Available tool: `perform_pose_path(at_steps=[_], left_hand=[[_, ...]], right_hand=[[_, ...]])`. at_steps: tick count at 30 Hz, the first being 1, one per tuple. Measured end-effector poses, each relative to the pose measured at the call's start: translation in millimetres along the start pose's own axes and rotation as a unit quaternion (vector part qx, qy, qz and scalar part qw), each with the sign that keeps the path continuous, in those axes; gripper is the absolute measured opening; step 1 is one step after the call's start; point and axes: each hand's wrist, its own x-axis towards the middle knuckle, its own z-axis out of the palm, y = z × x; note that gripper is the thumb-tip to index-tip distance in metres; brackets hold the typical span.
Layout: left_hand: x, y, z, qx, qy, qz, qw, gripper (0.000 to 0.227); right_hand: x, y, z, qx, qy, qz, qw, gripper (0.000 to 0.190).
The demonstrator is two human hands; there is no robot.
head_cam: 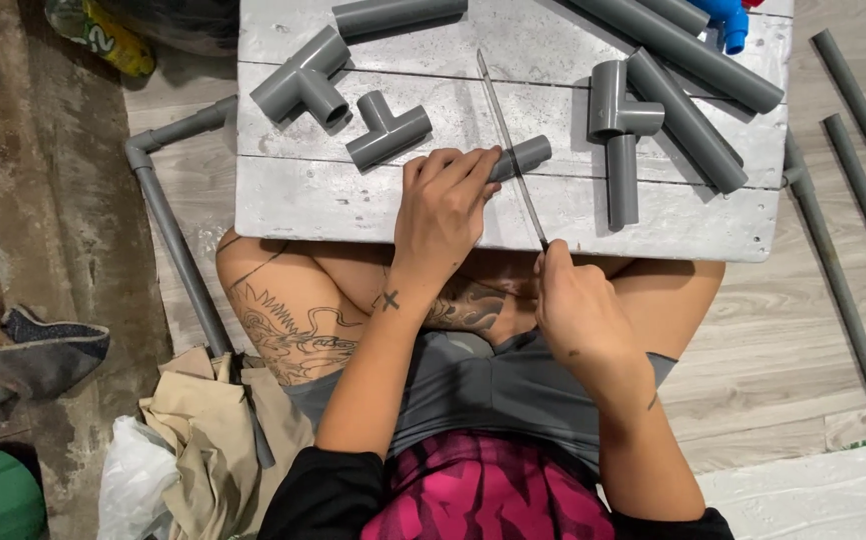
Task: A person uses a hacksaw to cut through a small PVC pipe segment on a wooden board.
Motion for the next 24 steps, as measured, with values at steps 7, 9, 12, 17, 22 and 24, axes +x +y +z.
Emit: perform_pose_path(at_steps=[7, 9, 12, 17, 22, 24], left_hand=[[1.3, 2.3, -2.8, -0.006, -0.008, -0.001, 1.000, 0.025], [3.3, 3.9, -5.1, -0.004, -0.010, -0.002, 1.000, 0.025], [1.4, 4.2, -3.1, 0.002, -0.013, -0.012, 1.000, 0.026], [0.3, 4.9, -4.9, 0.002, -0.014, -0.010, 1.000, 0.026], [4.3, 10.0, -11.0, -0.007, -0.006, -0.009, 1.000, 0.025], [1.3, 9.9, -10.7, 0.001, -0.003, -0.021, 1.000, 0.026]], right_hand=[[7.1, 13.6, 23.0, -0.017, 0.034, 0.008, 0.999, 0.026], [4.9, 12.5, 13.0, -0.012, 0.040, -0.015, 0.999, 0.029], [13.0, 12.1, 35.1, -0.023, 0.050, 0.004, 0.998, 0.032], [19.1, 12.3, 33.0, -0.006, 0.059, -0.021, 0.998, 0.027], [27.0, 4.4, 32.4, 0.004, 0.057, -0.025, 0.998, 0.027], [26.4, 5.3, 33.3, 0.011, 0.056, -0.034, 0.998, 0.029]])
